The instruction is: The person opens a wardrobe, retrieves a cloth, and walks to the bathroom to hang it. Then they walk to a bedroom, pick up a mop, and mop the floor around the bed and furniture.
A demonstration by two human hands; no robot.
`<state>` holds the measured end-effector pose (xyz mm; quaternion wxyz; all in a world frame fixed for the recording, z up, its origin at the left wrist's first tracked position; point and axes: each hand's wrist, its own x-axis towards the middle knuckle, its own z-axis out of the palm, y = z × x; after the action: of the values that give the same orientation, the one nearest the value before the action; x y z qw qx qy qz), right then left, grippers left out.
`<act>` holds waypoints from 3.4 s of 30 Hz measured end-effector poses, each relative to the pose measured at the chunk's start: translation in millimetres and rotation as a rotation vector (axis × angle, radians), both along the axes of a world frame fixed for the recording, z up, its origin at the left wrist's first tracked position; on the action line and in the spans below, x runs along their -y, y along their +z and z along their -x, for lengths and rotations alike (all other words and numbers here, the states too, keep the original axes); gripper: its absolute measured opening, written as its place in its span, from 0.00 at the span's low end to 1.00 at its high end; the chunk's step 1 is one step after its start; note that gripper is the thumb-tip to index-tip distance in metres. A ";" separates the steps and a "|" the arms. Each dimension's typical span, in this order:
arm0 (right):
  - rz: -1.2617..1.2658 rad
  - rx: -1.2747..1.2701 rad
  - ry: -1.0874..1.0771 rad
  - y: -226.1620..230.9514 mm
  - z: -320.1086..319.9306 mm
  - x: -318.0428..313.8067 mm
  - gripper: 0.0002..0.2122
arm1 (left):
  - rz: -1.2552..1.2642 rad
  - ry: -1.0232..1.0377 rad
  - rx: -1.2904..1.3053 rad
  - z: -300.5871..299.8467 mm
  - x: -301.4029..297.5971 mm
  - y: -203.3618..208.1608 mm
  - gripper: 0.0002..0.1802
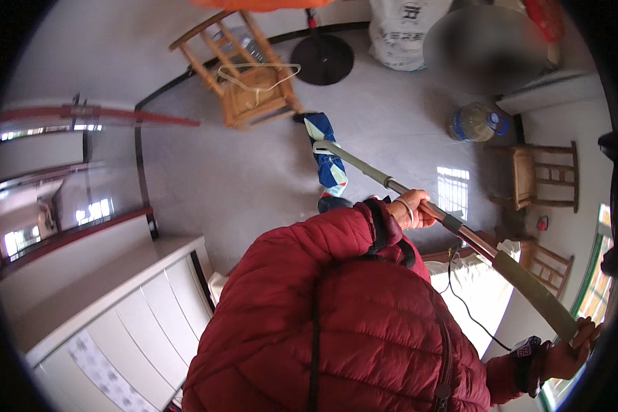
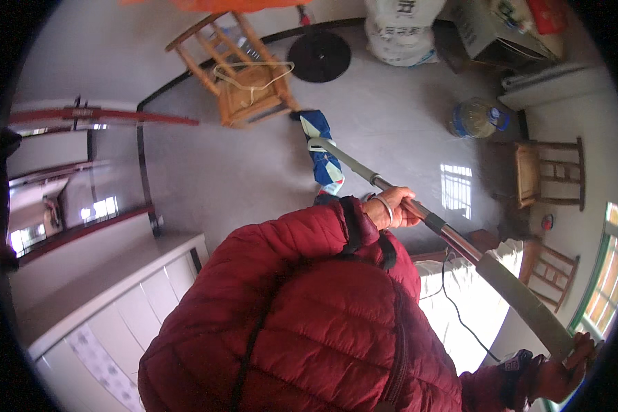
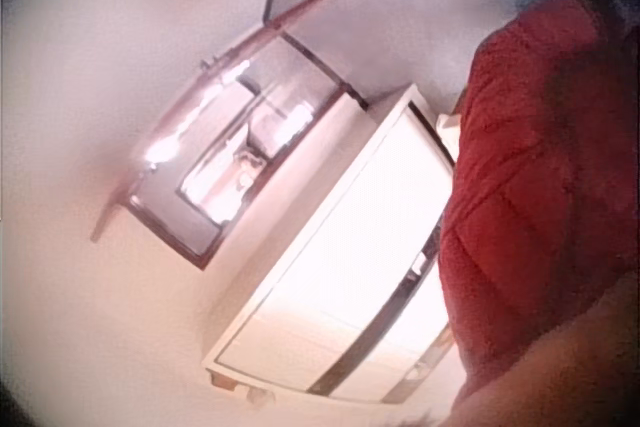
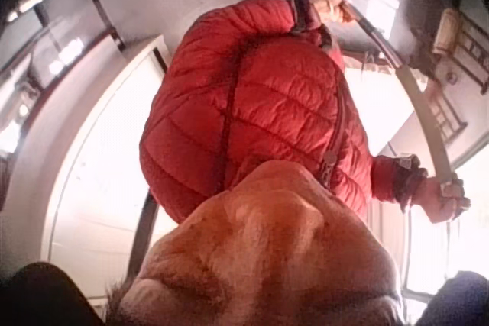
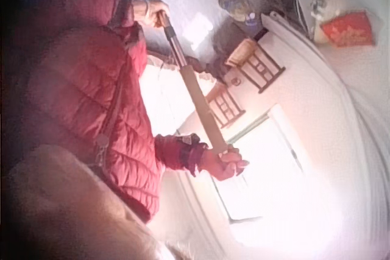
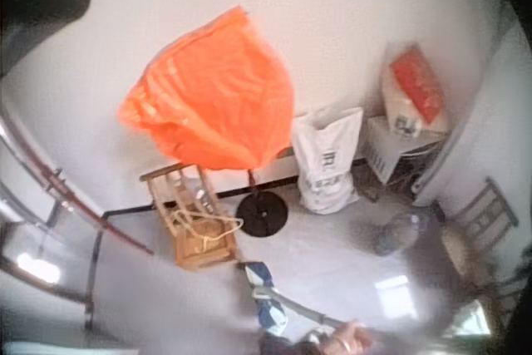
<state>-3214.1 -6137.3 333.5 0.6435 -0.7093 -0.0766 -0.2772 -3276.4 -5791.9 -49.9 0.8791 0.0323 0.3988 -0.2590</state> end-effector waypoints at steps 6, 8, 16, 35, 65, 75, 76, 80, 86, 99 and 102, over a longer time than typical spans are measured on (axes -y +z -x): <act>0.571 0.242 -0.012 -10.3 61.9 54.3 0.09 | 0.001 -0.201 0.099 -45.0 10.5 -6.4 0.13; 0.563 0.217 0.020 -14.9 78.7 58.7 0.10 | 0.012 -0.262 0.105 -57.5 7.2 -7.7 0.13; 0.005 0.003 0.184 -24.6 89.9 -44.9 0.11 | -0.025 -0.206 0.165 -117.7 -45.0 -24.9 0.12; 0.213 -0.234 0.551 -154.7 50.0 -358.2 0.06 | -0.619 -0.359 0.159 -168.5 -211.1 -78.0 0.16; 0.150 -0.212 0.192 -53.6 33.6 -124.4 0.01 | -0.519 -0.103 0.050 -48.0 42.0 34.7 0.08; -0.027 -0.395 0.341 -68.7 37.7 -125.4 0.02 | -0.525 0.005 -0.175 25.6 37.3 24.8 0.09; -0.015 -0.413 0.364 -73.0 40.0 -130.7 0.03 | -0.534 0.004 -0.201 36.0 32.1 22.4 0.09; -0.164 -0.516 0.502 -93.7 54.3 -156.5 0.04 | -0.525 0.094 -0.241 75.9 -1.6 6.4 0.11; -0.124 -0.585 0.445 -124.2 90.4 -217.4 0.01 | -0.569 0.061 -0.182 135.3 -57.9 -47.7 0.16; -0.016 -0.805 0.912 -241.0 180.1 -385.4 0.02 | -0.340 0.844 -0.424 295.1 -249.9 -138.1 0.13; -0.078 -1.079 1.139 -267.6 205.0 -448.4 0.01 | -0.310 1.174 -0.329 319.7 -285.8 -116.0 0.10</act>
<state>-3419.1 -5689.0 66.0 0.6593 -0.5742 -0.0955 0.4760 -3596.1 -5506.2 -166.0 0.7869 -0.1053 0.5131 0.3262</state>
